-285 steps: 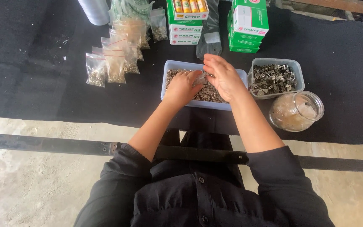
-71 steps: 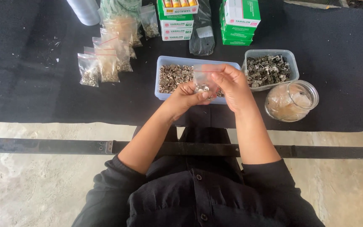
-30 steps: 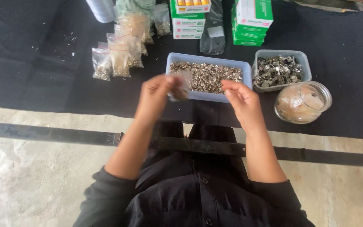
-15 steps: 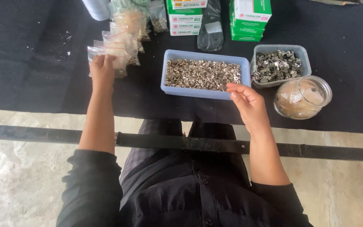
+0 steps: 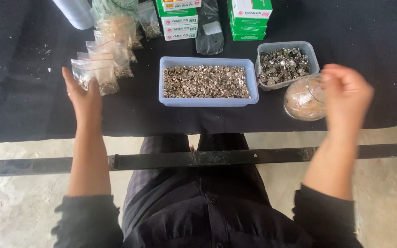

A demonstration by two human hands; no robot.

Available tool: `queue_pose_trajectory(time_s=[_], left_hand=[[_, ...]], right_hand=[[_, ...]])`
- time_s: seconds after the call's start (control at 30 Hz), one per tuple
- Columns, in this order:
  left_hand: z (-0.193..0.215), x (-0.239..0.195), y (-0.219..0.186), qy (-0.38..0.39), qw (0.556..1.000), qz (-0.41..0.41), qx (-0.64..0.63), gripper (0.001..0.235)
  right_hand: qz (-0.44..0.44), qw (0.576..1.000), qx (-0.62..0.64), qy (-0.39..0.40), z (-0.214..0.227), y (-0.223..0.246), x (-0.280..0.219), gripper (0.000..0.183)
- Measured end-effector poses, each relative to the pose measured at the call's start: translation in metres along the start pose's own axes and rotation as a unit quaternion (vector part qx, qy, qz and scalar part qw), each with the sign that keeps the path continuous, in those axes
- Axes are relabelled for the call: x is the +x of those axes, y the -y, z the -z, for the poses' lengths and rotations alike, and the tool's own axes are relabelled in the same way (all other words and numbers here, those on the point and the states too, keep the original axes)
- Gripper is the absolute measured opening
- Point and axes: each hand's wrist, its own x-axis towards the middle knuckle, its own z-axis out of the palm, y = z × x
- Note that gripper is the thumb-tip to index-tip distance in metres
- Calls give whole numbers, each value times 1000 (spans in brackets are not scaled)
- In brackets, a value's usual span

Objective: Picking up small metal components from a tray and placing them into individual plastic bags for packaging.

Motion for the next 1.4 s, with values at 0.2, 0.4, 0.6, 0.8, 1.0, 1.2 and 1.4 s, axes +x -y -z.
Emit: queue_pose_trajectory(time_s=[0.2,0.4,0.6,0.8,1.0,1.2,1.4], left_hand=[[-10,-47,-13,76,987,-141,33,68],[-63,-89,34,160,955,-246,52,69],[-59,-112,4,244,951,-166,97,65],[-58,-129,-27,270,940,-197,66,60],[-72,-159,-53,413,885,-163,-138,46],[-103,-193,-81,586,699,116,-393,78],[-123,-190,-44,564,588,208,-542,93]], right_hand=[[7,935,-311,172,51,-77,23,23],[-99,928,-270,235,29,-59,24,32],[41,976,-174,125,28,-113,18,12],[-26,999,-34,-8,33,-87,16,9],[48,988,129,-74,22,-21,12,4],[262,947,177,59,-36,104,-53,26],[373,884,228,165,-82,147,-106,13]])
